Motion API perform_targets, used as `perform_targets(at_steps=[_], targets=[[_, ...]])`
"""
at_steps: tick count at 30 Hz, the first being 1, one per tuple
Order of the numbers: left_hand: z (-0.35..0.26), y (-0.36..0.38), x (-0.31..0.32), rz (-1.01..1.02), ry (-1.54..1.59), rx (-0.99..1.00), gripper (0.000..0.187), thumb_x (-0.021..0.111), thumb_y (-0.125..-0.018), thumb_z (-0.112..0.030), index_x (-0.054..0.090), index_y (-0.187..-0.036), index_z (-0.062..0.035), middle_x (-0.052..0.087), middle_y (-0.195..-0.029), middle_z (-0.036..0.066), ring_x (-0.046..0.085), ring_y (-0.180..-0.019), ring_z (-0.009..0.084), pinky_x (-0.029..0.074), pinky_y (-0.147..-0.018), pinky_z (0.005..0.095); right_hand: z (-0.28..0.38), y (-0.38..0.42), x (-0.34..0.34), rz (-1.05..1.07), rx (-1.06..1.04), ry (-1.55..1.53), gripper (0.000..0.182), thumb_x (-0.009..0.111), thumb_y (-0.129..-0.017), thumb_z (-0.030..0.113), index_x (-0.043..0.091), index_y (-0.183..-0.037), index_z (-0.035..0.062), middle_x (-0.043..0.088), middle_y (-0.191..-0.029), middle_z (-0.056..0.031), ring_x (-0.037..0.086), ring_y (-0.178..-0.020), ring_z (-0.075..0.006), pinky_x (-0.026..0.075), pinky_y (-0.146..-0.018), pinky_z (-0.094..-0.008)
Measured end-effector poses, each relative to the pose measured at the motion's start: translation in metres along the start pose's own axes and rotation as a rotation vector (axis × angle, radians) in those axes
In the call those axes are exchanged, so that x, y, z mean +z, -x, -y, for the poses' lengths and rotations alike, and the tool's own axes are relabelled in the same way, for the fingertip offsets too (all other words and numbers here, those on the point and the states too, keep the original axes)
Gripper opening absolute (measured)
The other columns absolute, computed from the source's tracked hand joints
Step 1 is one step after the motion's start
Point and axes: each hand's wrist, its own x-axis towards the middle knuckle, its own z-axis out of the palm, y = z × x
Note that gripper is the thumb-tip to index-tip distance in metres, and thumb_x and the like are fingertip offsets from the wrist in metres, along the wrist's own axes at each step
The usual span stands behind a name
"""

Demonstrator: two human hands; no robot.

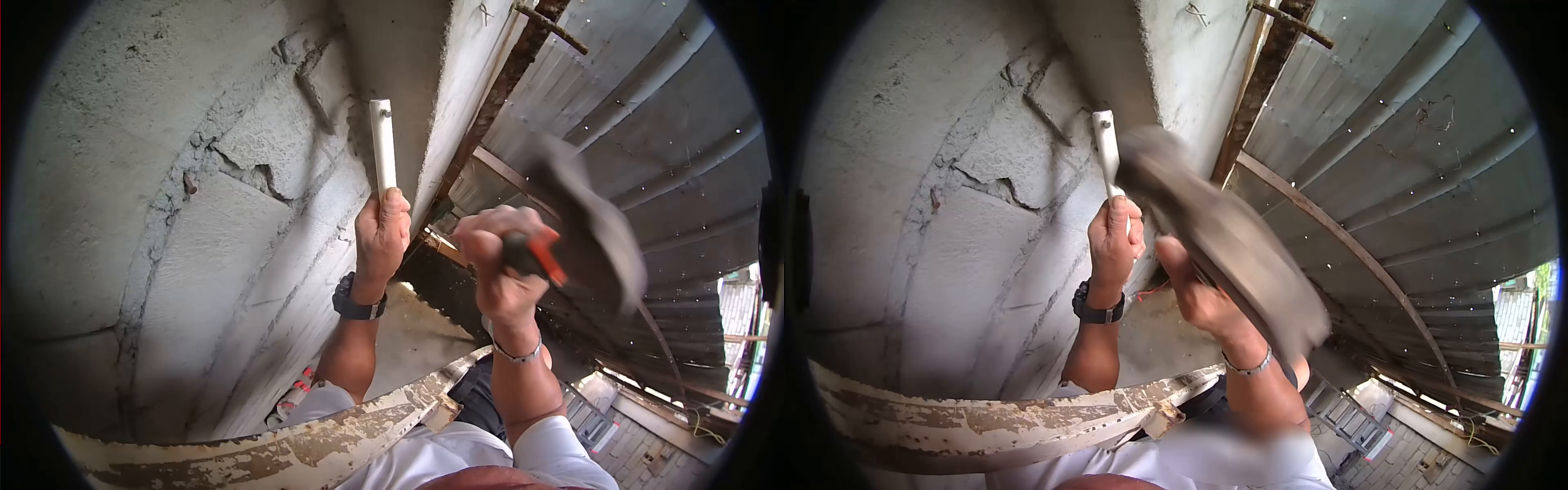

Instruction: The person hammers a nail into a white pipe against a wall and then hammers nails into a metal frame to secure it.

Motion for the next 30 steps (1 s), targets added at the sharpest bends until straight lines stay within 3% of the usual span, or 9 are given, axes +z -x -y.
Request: perform_targets(at_steps=[3,5,8,15,18,21,23,28,30], targets=[[-0.002,0.001,-0.001,-0.011,-0.011,-0.010,0.036,0.046,-0.097,-0.038,0.049,-0.079,-0.0062,0.037,-0.054,-0.005,0.034,-0.044,0.0031,0.028,-0.038,0.0197,-0.014,-0.009,0.011,-0.154,-0.266,-0.472,0.035,0.064,-0.088,0.030,0.050,-0.072,0.0027,0.047,-0.061,-0.0015,0.047,-0.055,-0.0136,0.046,-0.062,-0.0339],[-0.002,0.001,0.001,-0.020,-0.100,0.039,0.040,0.043,-0.097,-0.041,0.048,-0.079,-0.0064,0.037,-0.053,-0.003,0.032,-0.041,0.0044,0.029,-0.036,0.0209,-0.060,0.004,0.015,-0.116,-0.010,0.232,0.027,0.064,-0.087,0.024,0.055,-0.073,0.0023,0.048,-0.061,-0.0009,0.047,-0.057,-0.0108,0.044,-0.061,-0.0292],[-0.010,-0.001,0.004,-0.054,-0.096,-0.064,0.041,0.044,-0.096,-0.043,0.049,-0.079,-0.0068,0.036,-0.053,-0.003,0.031,-0.040,0.0049,0.027,-0.036,0.0207,-0.060,-0.014,0.001,0.096,0.483,0.339,0.018,0.068,-0.081,0.017,0.060,-0.081,0.0007,0.058,-0.064,-0.0109,0.048,-0.056,-0.0128,0.044,-0.057,-0.0293],[-0.002,0.001,-0.001,-0.007,-0.027,0.012,0.039,0.045,-0.097,-0.041,0.049,-0.080,-0.0062,0.037,-0.053,-0.004,0.033,-0.042,0.0039,0.028,-0.037,0.0201,-0.009,-0.014,-0.009,-0.223,-0.254,-0.563,0.024,0.056,-0.093,0.021,0.042,-0.081,0.0054,0.048,-0.062,-0.0028,0.048,-0.053,-0.0137,0.050,-0.065,-0.0379],[-0.005,0.003,0.003,-0.038,-0.074,-0.022,0.042,0.043,-0.096,-0.045,0.050,-0.080,-0.0071,0.039,-0.054,-0.003,0.032,-0.041,0.0039,0.028,-0.036,0.0202,-0.062,0.001,0.019,-0.270,0.076,-0.045,0.016,0.059,-0.089,0.016,0.056,-0.086,0.0014,0.059,-0.067,-0.0091,0.056,-0.059,-0.0171,0.048,-0.061,-0.0331],[-0.007,0.003,0.002,-0.075,-0.137,-0.061,0.041,0.043,-0.097,-0.044,0.050,-0.079,-0.0073,0.038,-0.053,-0.004,0.032,-0.040,0.0042,0.026,-0.035,0.0205,-0.048,-0.018,0.007,0.224,0.371,0.357,0.027,0.066,-0.080,0.012,0.063,-0.105,0.0014,0.062,-0.075,-0.0223,0.061,-0.063,-0.0194,0.048,-0.062,-0.0308],[-0.005,0.000,0.001,-0.007,-0.072,-0.001,0.041,0.042,-0.097,-0.042,0.050,-0.079,-0.0064,0.037,-0.053,-0.003,0.033,-0.041,0.0048,0.028,-0.036,0.0207,-0.021,-0.008,0.004,0.082,0.282,0.204,0.017,0.068,-0.083,0.014,0.063,-0.090,-0.0005,0.059,-0.072,0.0003,0.046,-0.065,-0.0061,0.043,-0.059,-0.0241],[-0.005,0.001,0.005,-0.018,0.006,-0.029,0.042,0.043,-0.097,-0.044,0.049,-0.079,-0.0058,0.038,-0.054,-0.002,0.032,-0.041,0.0051,0.028,-0.037,0.0209,-0.001,-0.010,0.010,-0.122,-0.251,-0.516,0.025,0.067,-0.087,0.025,0.058,-0.074,0.0050,0.054,-0.064,-0.0020,0.049,-0.057,-0.0122,0.042,-0.057,-0.0277],[-0.009,0.002,0.005,-0.026,-0.033,-0.027,0.042,0.043,-0.096,-0.044,0.049,-0.079,-0.0060,0.038,-0.054,-0.002,0.032,-0.041,0.0051,0.028,-0.037,0.0209,-0.042,-0.003,0.020,-0.109,-0.171,-0.077,0.024,0.067,-0.086,0.023,0.058,-0.074,0.0045,0.054,-0.064,-0.0010,0.047,-0.057,-0.0107,0.041,-0.056,-0.0273]])
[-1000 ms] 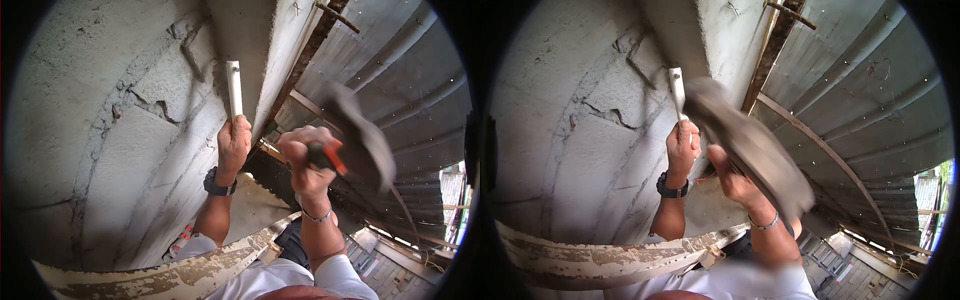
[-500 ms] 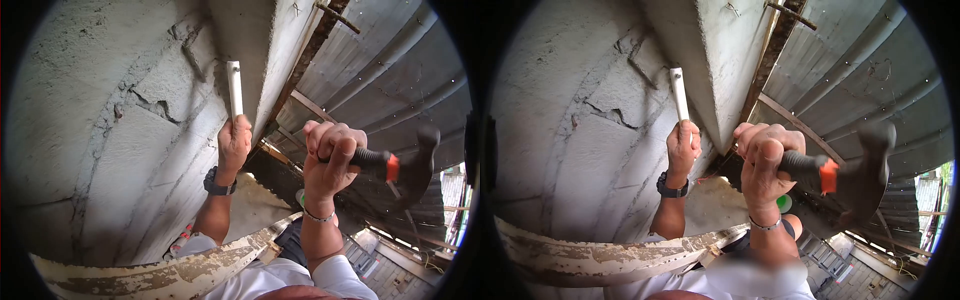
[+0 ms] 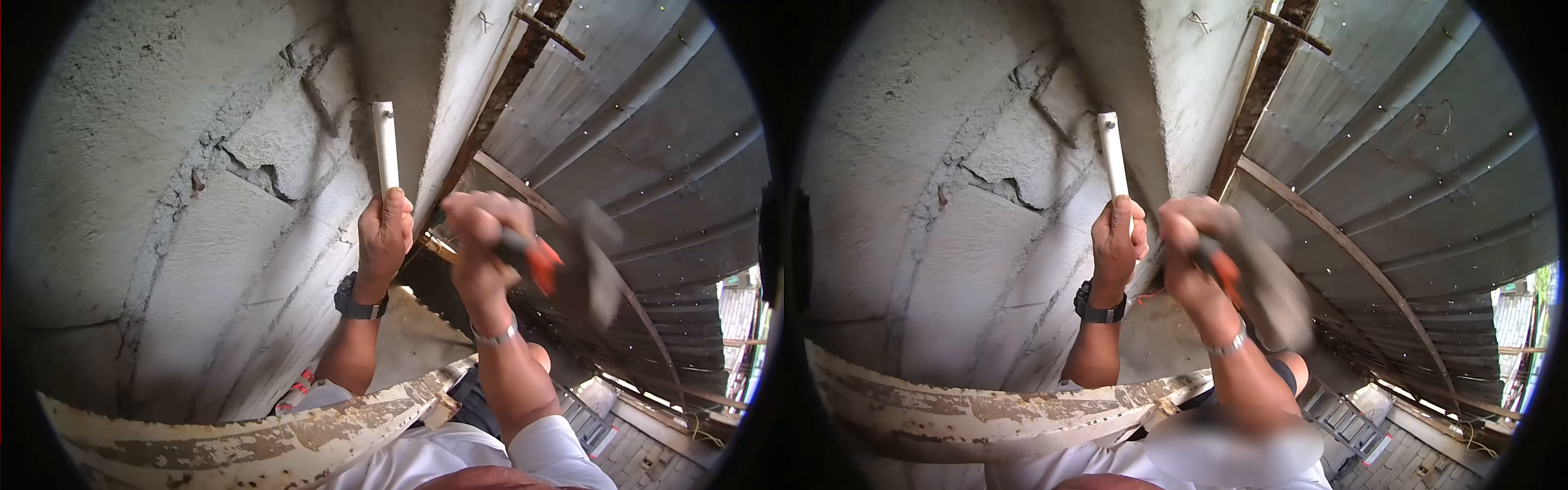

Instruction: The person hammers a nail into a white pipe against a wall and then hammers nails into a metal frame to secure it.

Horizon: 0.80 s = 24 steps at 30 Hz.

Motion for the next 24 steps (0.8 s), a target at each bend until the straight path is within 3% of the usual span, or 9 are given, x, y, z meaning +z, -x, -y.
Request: perform_targets(at_steps=[1,4,10,13,15,16,18,22,24], targets=[[-0.002,0.002,0.001,-0.005,-0.038,-0.003,0.042,0.044,-0.096,-0.045,0.049,-0.080,-0.0062,0.038,-0.054,-0.002,0.032,-0.041,0.0050,0.028,-0.037,0.0208,-0.008,0.001,0.001,0.045,0.066,0.443,0.023,0.067,-0.085,0.022,0.058,-0.074,0.0039,0.053,-0.063,-0.0001,0.046,-0.057,-0.0093,0.041,-0.055,-0.0269],[-0.007,-0.006,0.002,-0.013,-0.019,-0.064,0.041,0.045,-0.096,-0.044,0.050,-0.081,-0.0062,0.038,-0.054,-0.002,0.032,-0.041,0.0056,0.029,-0.037,0.0214,-0.001,-0.011,-0.020,0.204,0.674,0.345,0.023,0.066,-0.081,0.016,0.061,-0.094,-0.0025,0.054,-0.063,-0.0029,0.044,-0.061,-0.0090,0.043,-0.057,-0.0283],[-0.002,0.000,0.001,0.013,0.079,0.002,0.039,0.045,-0.097,-0.040,0.048,-0.079,-0.0066,0.037,-0.053,-0.004,0.035,-0.042,0.0034,0.029,-0.036,0.0203,0.032,-0.020,-0.016,-0.054,-0.068,-0.411,0.029,0.059,-0.092,0.027,0.046,-0.076,0.0056,0.039,-0.056,0.0006,0.041,-0.049,-0.0124,0.046,-0.058,-0.0354],[-0.004,0.005,0.004,0.016,-0.008,-0.011,0.041,0.042,-0.097,-0.043,0.051,-0.081,-0.0057,0.040,-0.054,-0.002,0.034,-0.041,0.0057,0.030,-0.037,0.0208,-0.015,-0.008,0.000,0.129,0.133,0.350,0.016,0.063,-0.087,0.017,0.059,-0.087,0.0010,0.056,-0.067,-0.0029,0.049,-0.062,-0.0095,0.045,-0.061,-0.0312],[-0.009,0.003,0.004,-0.045,-0.002,-0.113,0.039,0.045,-0.097,-0.042,0.049,-0.080,-0.0069,0.038,-0.052,-0.005,0.035,-0.041,0.0042,0.030,-0.036,0.0204,-0.008,-0.019,-0.009,0.340,0.572,0.363,0.023,0.066,-0.083,0.011,0.064,-0.103,0.0005,0.063,-0.079,-0.0037,0.051,-0.070,-0.0066,0.046,-0.063,-0.0258],[-0.001,0.001,0.000,0.003,-0.002,-0.038,0.039,0.045,-0.097,-0.041,0.049,-0.080,-0.0062,0.038,-0.052,-0.004,0.035,-0.040,0.0044,0.030,-0.036,0.0205,-0.006,-0.016,-0.014,0.303,0.535,0.367,0.035,0.069,-0.081,0.011,0.061,-0.113,-0.0008,0.066,-0.085,-0.0047,0.052,-0.073,-0.0057,0.047,-0.066,-0.0244],[0.006,0.004,-0.001,0.006,0.043,-0.053,0.039,0.045,-0.097,-0.041,0.048,-0.080,-0.0057,0.038,-0.052,-0.004,0.035,-0.040,0.0044,0.030,-0.036,0.0205,0.029,-0.010,-0.022,0.226,0.330,0.305,0.015,0.067,-0.084,0.014,0.063,-0.090,0.0008,0.060,-0.074,-0.0041,0.053,-0.065,-0.0100,0.047,-0.063,-0.0269],[-0.002,-0.002,0.002,0.020,0.103,-0.026,0.039,0.044,-0.098,-0.039,0.048,-0.079,-0.0045,0.038,-0.053,-0.003,0.035,-0.040,0.0043,0.031,-0.036,0.0200,0.042,-0.016,-0.009,-0.029,-0.021,-0.357,0.043,0.064,-0.087,0.038,0.043,-0.065,0.0078,0.043,-0.058,0.0001,0.047,-0.055,-0.0144,0.046,-0.059,-0.0375],[0.000,0.000,0.001,0.030,0.042,0.022,0.040,0.045,-0.097,-0.041,0.048,-0.079,-0.0054,0.038,-0.053,-0.004,0.035,-0.040,0.0042,0.031,-0.036,0.0198,0.008,-0.012,-0.003,0.037,0.111,0.042,0.039,0.067,-0.085,0.037,0.052,-0.072,0.0029,0.049,-0.060,-0.0011,0.046,-0.057,-0.0130,0.045,-0.060,-0.0340]])
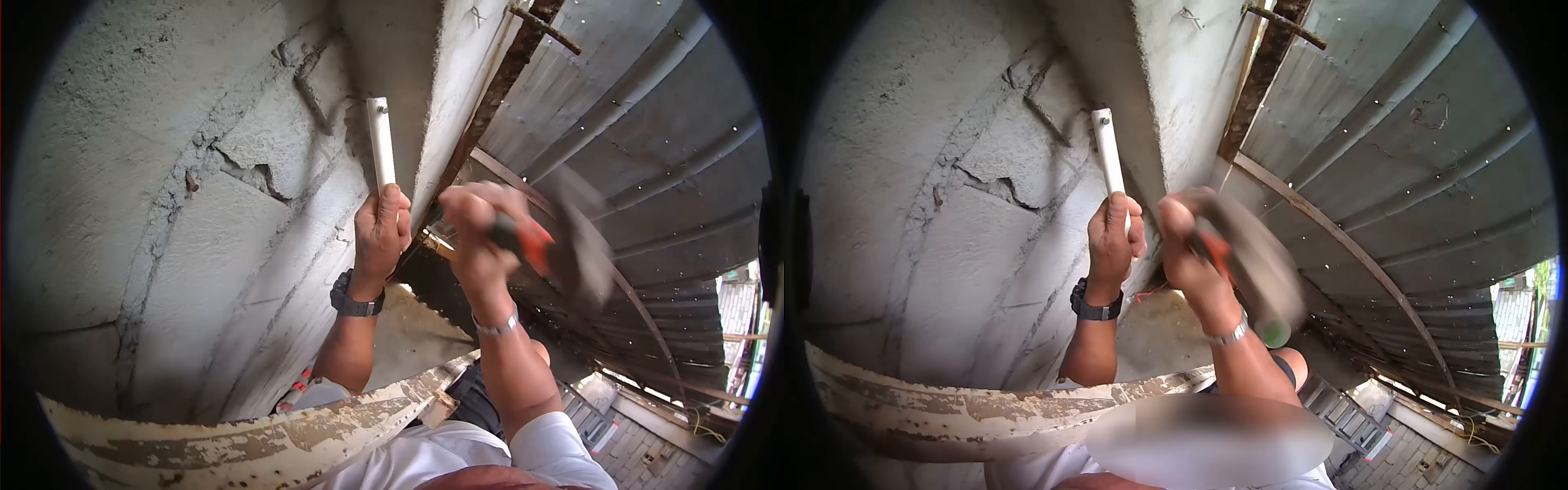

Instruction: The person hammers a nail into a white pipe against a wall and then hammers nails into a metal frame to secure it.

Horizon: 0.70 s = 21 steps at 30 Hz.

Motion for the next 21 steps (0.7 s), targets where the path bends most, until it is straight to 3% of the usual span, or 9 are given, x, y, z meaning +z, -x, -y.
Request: perform_targets(at_steps=[1,2,4,9,11,13,15,17,21], targets=[[-0.006,0.002,0.003,-0.031,-0.028,-0.063,0.040,0.047,-0.096,-0.042,0.049,-0.079,-0.0060,0.038,-0.052,-0.004,0.035,-0.040,0.0043,0.031,-0.036,0.0199,-0.015,0.001,-0.002,0.116,0.143,0.400,0.037,0.068,-0.084,0.034,0.054,-0.074,0.0010,0.051,-0.061,-0.0011,0.046,-0.057,-0.0122,0.044,-0.059,-0.0327],[-0.001,0.003,0.002,-0.024,0.013,-0.093,0.040,0.047,-0.095,-0.043,0.049,-0.079,-0.0059,0.039,-0.053,-0.004,0.036,-0.041,0.0042,0.031,-0.037,0.0200,-0.019,0.001,-0.008,0.101,0.138,0.403,0.037,0.068,-0.084,0.034,0.054,-0.074,0.0010,0.051,-0.061,-0.0011,0.046,-0.057,-0.0122,0.044,-0.059,-0.0327],[0.001,-0.007,-0.002,-0.020,0.051,-0.113,0.041,0.047,-0.095,-0.043,0.049,-0.079,-0.0059,0.039,-0.053,-0.004,0.037,-0.041,0.0042,0.031,-0.037,0.0200,-0.027,-0.007,-0.022,0.176,0.556,0.527,0.021,0.067,-0.080,0.018,0.060,-0.079,-0.0011,0.055,-0.058,-0.0081,0.055,-0.057,-0.0152,0.047,-0.059,-0.0314],[0.019,-0.007,-0.005,-0.060,-0.067,0.030,0.038,0.053,-0.093,-0.040,0.051,-0.085,-0.0037,0.045,-0.055,-0.002,0.040,-0.043,0.0044,0.033,-0.039,0.0193,0.000,0.010,-0.050,0.143,0.746,0.289,0.024,0.068,-0.078,0.020,0.058,-0.084,-0.0013,0.050,-0.061,-0.0020,0.046,-0.058,-0.0098,0.043,-0.057,-0.0258],[0.031,-0.015,-0.015,-0.042,-0.091,0.074,0.035,0.054,-0.094,-0.037,0.053,-0.086,-0.0023,0.048,-0.056,-0.001,0.043,-0.045,0.0058,0.036,-0.042,0.0201,0.007,0.021,-0.057,0.153,0.665,0.247,0.022,0.067,-0.078,0.018,0.059,-0.088,-0.0002,0.047,-0.060,0.0000,0.046,-0.059,-0.0097,0.042,-0.057,-0.0252],[0.038,-0.019,-0.017,0.020,-0.140,0.178,0.034,0.052,-0.095,-0.034,0.054,-0.089,-0.0014,0.050,-0.057,0.001,0.046,-0.046,0.0074,0.039,-0.044,0.0218,0.021,0.025,-0.059,0.165,0.268,0.183,0.032,0.070,-0.082,0.026,0.056,-0.094,0.0000,0.053,-0.063,-0.0005,0.050,-0.057,-0.0062,0.040,-0.053,-0.0191],[0.037,-0.019,-0.016,0.014,-0.203,0.192,0.033,0.050,-0.096,-0.033,0.054,-0.090,-0.0007,0.051,-0.057,0.002,0.047,-0.046,0.0087,0.040,-0.044,0.0232,0.022,0.029,-0.058,0.162,0.275,0.116,0.027,0.068,-0.084,0.024,0.058,-0.093,0.0002,0.055,-0.067,-0.0006,0.051,-0.061,-0.0069,0.041,-0.055,-0.0198],[0.028,-0.016,-0.010,0.020,-0.191,0.136,0.037,0.049,-0.096,-0.037,0.054,-0.088,-0.0011,0.051,-0.056,0.002,0.047,-0.045,0.0086,0.040,-0.045,0.0227,-0.005,0.036,-0.062,0.265,0.050,0.241,0.017,0.064,-0.087,0.017,0.059,-0.088,0.0015,0.056,-0.071,0.0000,0.051,-0.064,-0.0067,0.040,-0.056,-0.0207],[-0.009,0.003,0.003,0.047,0.044,-0.092,0.044,0.044,-0.095,-0.046,0.052,-0.087,-0.0035,0.047,-0.054,0.000,0.044,-0.041,0.0082,0.033,-0.036,0.0212,-0.007,0.049,-0.049,0.253,0.490,0.323,0.013,0.068,-0.081,0.009,0.057,-0.076,0.0036,0.052,-0.068,0.0040,0.047,-0.063,-0.0050,0.039,-0.056,-0.0224]])
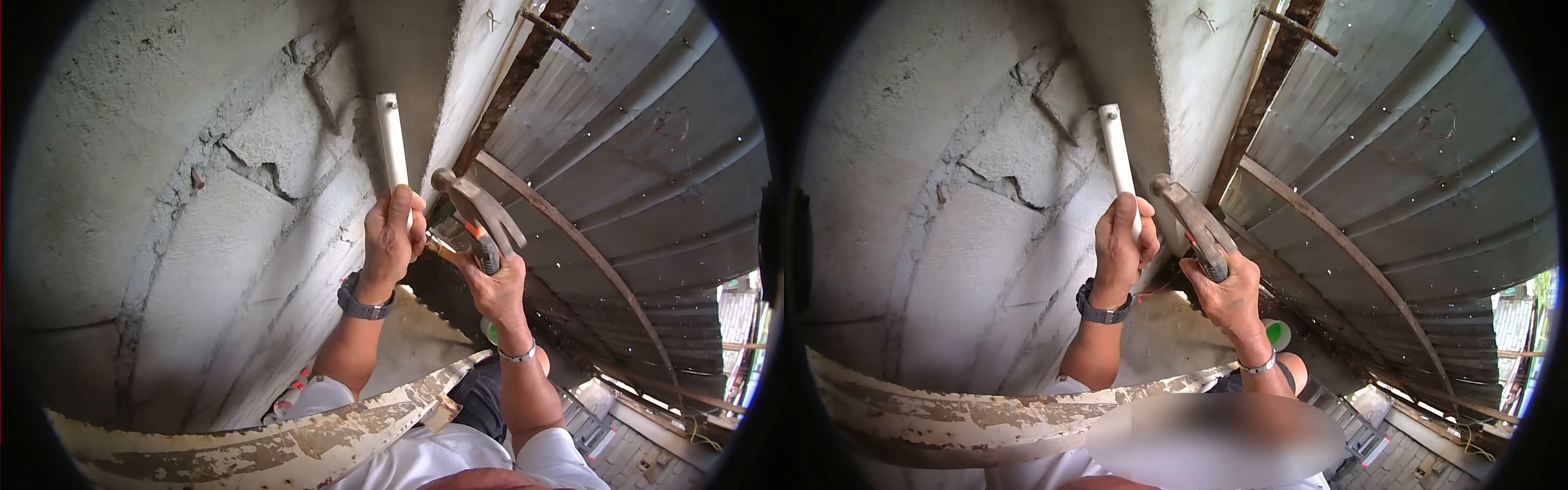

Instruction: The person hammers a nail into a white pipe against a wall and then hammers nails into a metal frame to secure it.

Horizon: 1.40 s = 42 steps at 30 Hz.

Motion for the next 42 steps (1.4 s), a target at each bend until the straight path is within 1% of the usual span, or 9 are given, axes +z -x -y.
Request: perform_targets(at_steps=[8,10,16,23,30,32,33,39,42], targets=[[0.027,-0.013,-0.003,-0.043,-0.096,0.169,0.036,0.048,-0.096,-0.038,0.049,-0.080,-0.0056,0.040,-0.053,-0.003,0.039,-0.042,0.0052,0.031,-0.037,0.0207,0.006,0.001,-0.011,-0.186,-0.280,-0.021,0.013,0.068,-0.081,0.008,0.056,-0.080,0.0029,0.052,-0.065,0.0021,0.047,-0.057,-0.0053,0.038,-0.051,-0.0207],[0.039,-0.016,-0.007,-0.071,-0.179,0.217,0.033,0.048,-0.097,-0.034,0.048,-0.080,-0.0057,0.039,-0.052,-0.003,0.038,-0.042,0.0053,0.031,-0.037,0.0214,0.023,0.000,-0.011,-0.198,-0.183,-0.418,0.017,0.068,-0.083,0.010,0.055,-0.077,0.0007,0.051,-0.063,-0.0010,0.048,-0.055,-0.0080,0.039,-0.050,-0.0223],[0.031,-0.013,-0.006,-0.036,-0.085,0.174,0.032,0.049,-0.097,-0.033,0.049,-0.080,-0.0057,0.039,-0.053,-0.003,0.038,-0.042,0.0051,0.031,-0.037,0.0212,-0.001,0.002,-0.018,-0.215,-0.239,-0.334,0.023,0.067,-0.086,0.017,0.054,-0.078,-0.0002,0.052,-0.063,-0.0028,0.048,-0.054,-0.0095,0.039,-0.048,-0.0234],[0.001,0.002,0.005,-0.014,0.100,0.078,0.039,0.043,-0.098,-0.040,0.050,-0.079,-0.0060,0.040,-0.051,-0.002,0.038,-0.040,0.0051,0.032,-0.036,0.0197,0.017,0.008,-0.015,-0.179,0.069,-0.392,0.021,0.073,-0.079,0.006,0.062,-0.096,0.0012,0.060,-0.078,0.0015,0.055,-0.073,-0.0063,0.047,-0.069,-0.0232],[0.002,0.000,0.001,-0.066,-0.125,0.131,0.040,0.042,-0.098,-0.039,0.051,-0.080,-0.0048,0.041,-0.052,-0.001,0.037,-0.039,0.0060,0.031,-0.036,0.0207,0.042,-0.022,-0.011,-0.133,-0.634,-0.692,0.020,0.067,-0.084,0.009,0.052,-0.077,-0.0017,0.052,-0.064,-0.0053,0.052,-0.055,-0.0163,0.046,-0.052,-0.0314],[0.002,-0.001,0.000,-0.055,-0.109,0.120,0.040,0.043,-0.098,-0.039,0.051,-0.079,-0.0051,0.041,-0.051,-0.001,0.037,-0.039,0.0059,0.030,-0.036,0.0206,0.051,-0.024,-0.005,-0.191,-0.523,-0.658,0.031,0.065,-0.087,0.027,0.048,-0.077,0.0033,0.046,-0.059,-0.0015,0.045,-0.049,-0.0126,0.044,-0.054,-0.0328],[0.001,-0.001,0.001,-0.055,-0.110,0.118,0.040,0.043,-0.098,-0.039,0.051,-0.079,-0.0051,0.041,-0.051,-0.001,0.037,-0.039,0.0059,0.030,-0.036,0.0206,0.042,-0.031,0.000,-0.161,-0.571,-0.793,0.022,0.067,-0.085,0.009,0.050,-0.074,0.0000,0.052,-0.063,-0.0063,0.051,-0.053,-0.0146,0.044,-0.048,-0.0288],[-0.004,0.003,0.004,-0.101,-0.043,0.027,0.043,0.047,-0.095,-0.043,0.051,-0.080,-0.0033,0.041,-0.049,-0.003,0.038,-0.039,0.0053,0.031,-0.035,0.0209,0.018,-0.072,0.036,0.025,0.041,-0.129,0.020,0.066,-0.078,0.010,0.061,-0.094,-0.0017,0.056,-0.065,-0.0013,0.047,-0.063,-0.0056,0.045,-0.058,-0.0255],[-0.006,0.002,0.004,-0.105,-0.091,0.015,0.043,0.047,-0.095,-0.044,0.051,-0.080,-0.0035,0.041,-0.050,-0.003,0.039,-0.040,0.0049,0.032,-0.036,0.0207,0.047,-0.055,0.019,0.100,0.058,-0.271,0.036,0.066,-0.078,0.008,0.060,-0.112,-0.0026,0.059,-0.070,-0.0008,0.050,-0.069,-0.0048,0.046,-0.062,-0.0240]])
